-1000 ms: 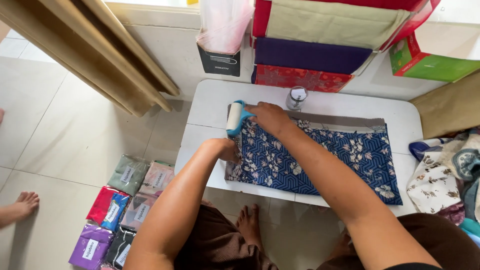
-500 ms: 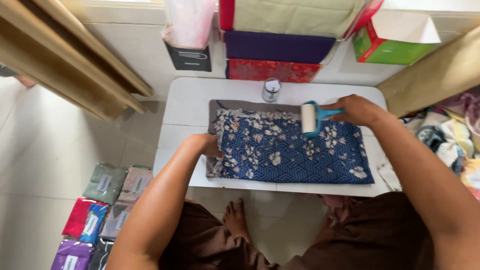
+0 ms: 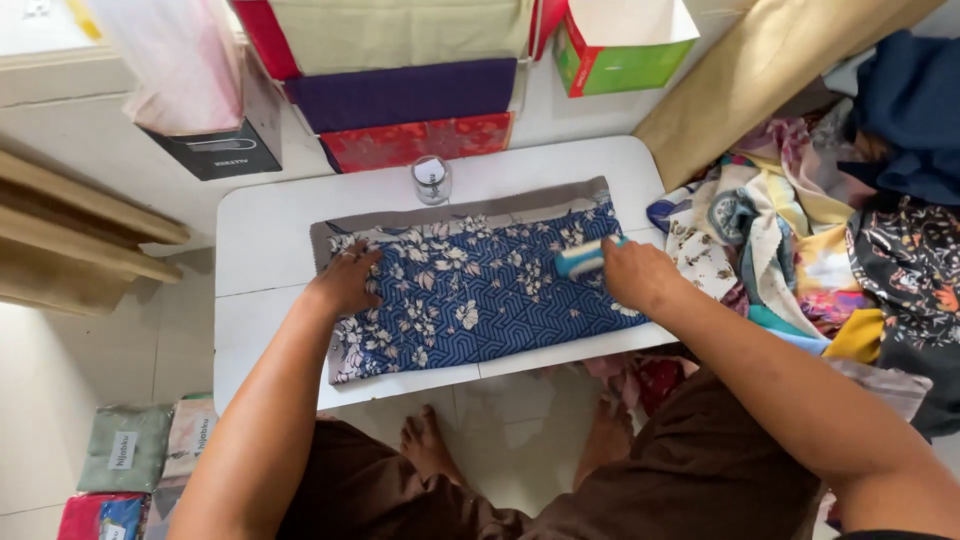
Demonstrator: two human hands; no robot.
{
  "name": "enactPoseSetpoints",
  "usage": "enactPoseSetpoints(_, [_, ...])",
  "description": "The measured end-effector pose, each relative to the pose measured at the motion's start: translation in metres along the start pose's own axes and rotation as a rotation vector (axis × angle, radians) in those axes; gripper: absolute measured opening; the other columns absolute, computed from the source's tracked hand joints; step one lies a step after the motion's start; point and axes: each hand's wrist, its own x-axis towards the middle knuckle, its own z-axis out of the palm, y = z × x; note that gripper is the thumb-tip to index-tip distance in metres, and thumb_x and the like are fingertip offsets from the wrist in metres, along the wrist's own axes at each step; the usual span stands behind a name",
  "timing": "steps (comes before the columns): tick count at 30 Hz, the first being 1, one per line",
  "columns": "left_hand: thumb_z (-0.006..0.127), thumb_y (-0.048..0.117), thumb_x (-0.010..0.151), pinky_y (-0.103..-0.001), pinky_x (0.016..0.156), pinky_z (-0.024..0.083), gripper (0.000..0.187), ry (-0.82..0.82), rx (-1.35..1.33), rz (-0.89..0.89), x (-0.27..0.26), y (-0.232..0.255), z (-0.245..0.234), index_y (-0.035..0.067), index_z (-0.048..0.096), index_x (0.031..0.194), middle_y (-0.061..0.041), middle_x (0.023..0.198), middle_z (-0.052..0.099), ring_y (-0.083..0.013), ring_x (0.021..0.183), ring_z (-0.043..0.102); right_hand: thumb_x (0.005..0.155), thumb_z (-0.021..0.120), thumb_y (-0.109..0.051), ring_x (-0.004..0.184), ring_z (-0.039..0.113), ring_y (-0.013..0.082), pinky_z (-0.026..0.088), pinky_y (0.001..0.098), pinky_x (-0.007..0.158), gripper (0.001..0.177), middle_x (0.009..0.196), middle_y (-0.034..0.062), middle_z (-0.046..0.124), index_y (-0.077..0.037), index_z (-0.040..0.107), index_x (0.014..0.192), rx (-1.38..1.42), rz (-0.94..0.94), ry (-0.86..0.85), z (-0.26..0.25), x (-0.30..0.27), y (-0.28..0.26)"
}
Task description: Folding a blue patterned scarf and cleaning its surface with a lint roller on a low table.
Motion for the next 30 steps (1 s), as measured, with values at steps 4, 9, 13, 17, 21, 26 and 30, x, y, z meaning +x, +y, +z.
enactPoseSetpoints(4, [0.088,0.037,0.074,-0.053,0.116,0.043,0.09,0.029,-0.057,-0.018,0.005,-0.004,-0.001,0.029,0.046,0.153,-0.012,0.169,0.024,-0.0389,0.15,0.035,0.094,0.046,-0.029,0.078,0.076,0.0447,0.062,0.0555,0.063,0.03,0.082,0.0166,0.073,-0.017,0.063,0.116,0.064,0.065,0.081,-0.023,0.034,-0.013])
enactPoseSetpoints(9, [0.093,0.033,0.068,-0.053,0.112,0.047,0.098,0.088,-0.029,-0.087,0.009,-0.006,-0.002,0.025,0.047,0.153,-0.013,0.165,0.031,-0.0375,0.148,0.038,0.098,0.055,-0.022,0.094,0.072,0.0523,0.061,0.0622,0.076,0.048,0.102,0.0321,0.072,-0.005,0.059,0.143,0.238,0.04,0.169,-0.064,0.047,-0.025])
enactPoseSetpoints(13, [0.092,0.035,0.069,-0.054,0.113,0.046,0.101,0.069,-0.001,-0.102,0.007,-0.008,-0.003,0.026,0.041,0.156,-0.011,0.167,0.027,-0.0381,0.15,0.034,0.09,0.059,-0.026,0.092,0.073,0.0512,0.062,0.0595,0.073,0.042,0.098,0.0314,0.073,-0.003,0.073,0.123,0.211,0.035,0.082,-0.049,0.048,-0.01])
enactPoseSetpoints(17, [0.089,0.037,0.074,-0.055,0.114,0.044,0.1,0.04,-0.019,-0.121,-0.001,-0.005,-0.011,0.029,0.037,0.159,-0.008,0.17,0.022,-0.0349,0.154,0.027,0.081,0.066,-0.037,0.094,0.074,0.0499,0.061,0.0598,0.072,0.048,0.096,0.0308,0.075,-0.002,0.078,0.113,0.114,0.067,-0.126,-0.048,0.025,-0.008])
enactPoseSetpoints(21, [0.089,0.035,0.074,-0.057,0.115,0.043,0.1,0.033,-0.04,-0.124,0.003,-0.009,-0.006,0.03,0.037,0.16,-0.009,0.171,0.022,-0.0353,0.155,0.026,0.087,0.064,-0.033,0.094,0.072,0.0529,0.06,0.0625,0.073,0.046,0.098,0.0329,0.073,-0.003,0.076,0.119,0.205,0.092,0.003,-0.052,0.047,-0.001])
enactPoseSetpoints(26, [0.09,0.039,0.074,-0.056,0.115,0.041,0.102,0.032,-0.014,-0.128,0.002,-0.009,-0.005,0.032,0.037,0.161,-0.01,0.171,0.022,-0.0347,0.155,0.025,0.099,0.057,-0.027,0.1,0.07,0.0554,0.06,0.0653,0.079,0.054,0.106,0.0365,0.07,-0.006,0.054,0.149,0.198,0.024,0.089,-0.081,0.034,-0.01])
enactPoseSetpoints(30, [0.091,0.041,0.072,-0.056,0.118,0.038,0.109,0.028,-0.005,-0.12,0.004,-0.013,0.002,0.031,0.031,0.163,-0.012,0.172,0.018,-0.035,0.156,0.022,0.094,0.063,-0.03,0.104,0.069,0.0552,0.06,0.0619,0.084,0.047,0.109,0.0372,0.071,-0.009,0.067,0.136,0.187,0.02,-0.039,-0.071,0.034,0.008])
